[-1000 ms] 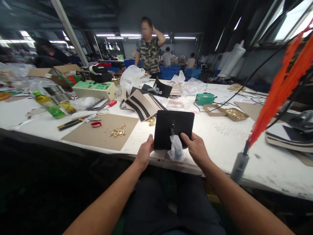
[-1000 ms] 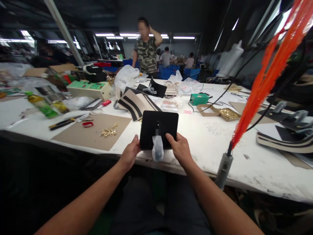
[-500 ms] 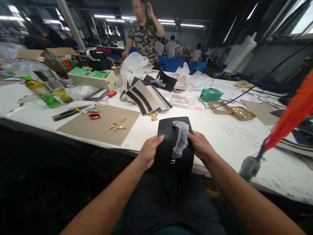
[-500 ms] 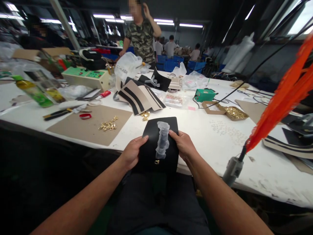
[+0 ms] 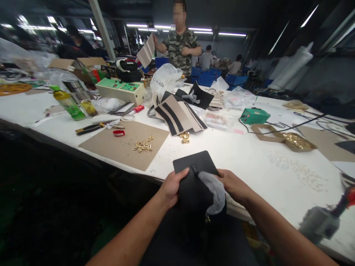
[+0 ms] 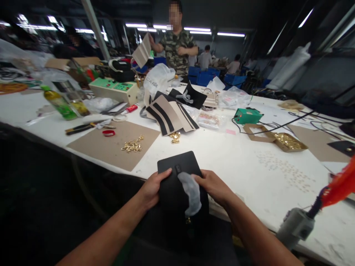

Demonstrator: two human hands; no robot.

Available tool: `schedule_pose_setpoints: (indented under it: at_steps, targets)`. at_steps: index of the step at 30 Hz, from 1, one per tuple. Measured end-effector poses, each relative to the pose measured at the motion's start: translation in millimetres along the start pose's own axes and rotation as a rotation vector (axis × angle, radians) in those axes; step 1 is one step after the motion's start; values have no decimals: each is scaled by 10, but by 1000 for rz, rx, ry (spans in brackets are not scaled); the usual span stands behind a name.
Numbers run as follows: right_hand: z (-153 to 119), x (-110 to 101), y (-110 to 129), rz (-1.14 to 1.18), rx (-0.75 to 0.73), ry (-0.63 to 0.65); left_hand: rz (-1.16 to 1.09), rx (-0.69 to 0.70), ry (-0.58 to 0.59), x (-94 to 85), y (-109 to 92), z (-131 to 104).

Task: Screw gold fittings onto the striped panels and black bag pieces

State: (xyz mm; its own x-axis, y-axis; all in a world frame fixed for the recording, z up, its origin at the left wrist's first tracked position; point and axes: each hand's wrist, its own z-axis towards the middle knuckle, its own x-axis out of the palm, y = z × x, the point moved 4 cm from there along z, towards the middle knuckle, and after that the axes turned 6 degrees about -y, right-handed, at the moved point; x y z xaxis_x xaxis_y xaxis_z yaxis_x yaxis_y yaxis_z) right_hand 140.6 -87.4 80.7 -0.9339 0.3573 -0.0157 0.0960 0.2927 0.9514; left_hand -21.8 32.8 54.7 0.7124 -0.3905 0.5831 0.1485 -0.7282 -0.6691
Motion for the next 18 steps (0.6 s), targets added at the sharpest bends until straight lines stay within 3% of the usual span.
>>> schedule_pose_setpoints:
  at_steps: [3, 6, 9, 13, 18]
  targets:
    - [40, 11, 55, -101, -11, 90, -46, 25, -19, -137, 89, -101]
    - [285, -84, 177, -201, -121, -139, -80, 20, -56, -270, 254, -268]
    - [662, -66, 292, -336, -260, -333, -88, 2, -105, -387, 465, -426]
    - [1278, 173, 346, -588, -384, -336, -32, 19, -98, -506, 704, -522]
    - [1964, 331, 327, -792, -419, -377, 132, 26, -138, -682, 841, -571]
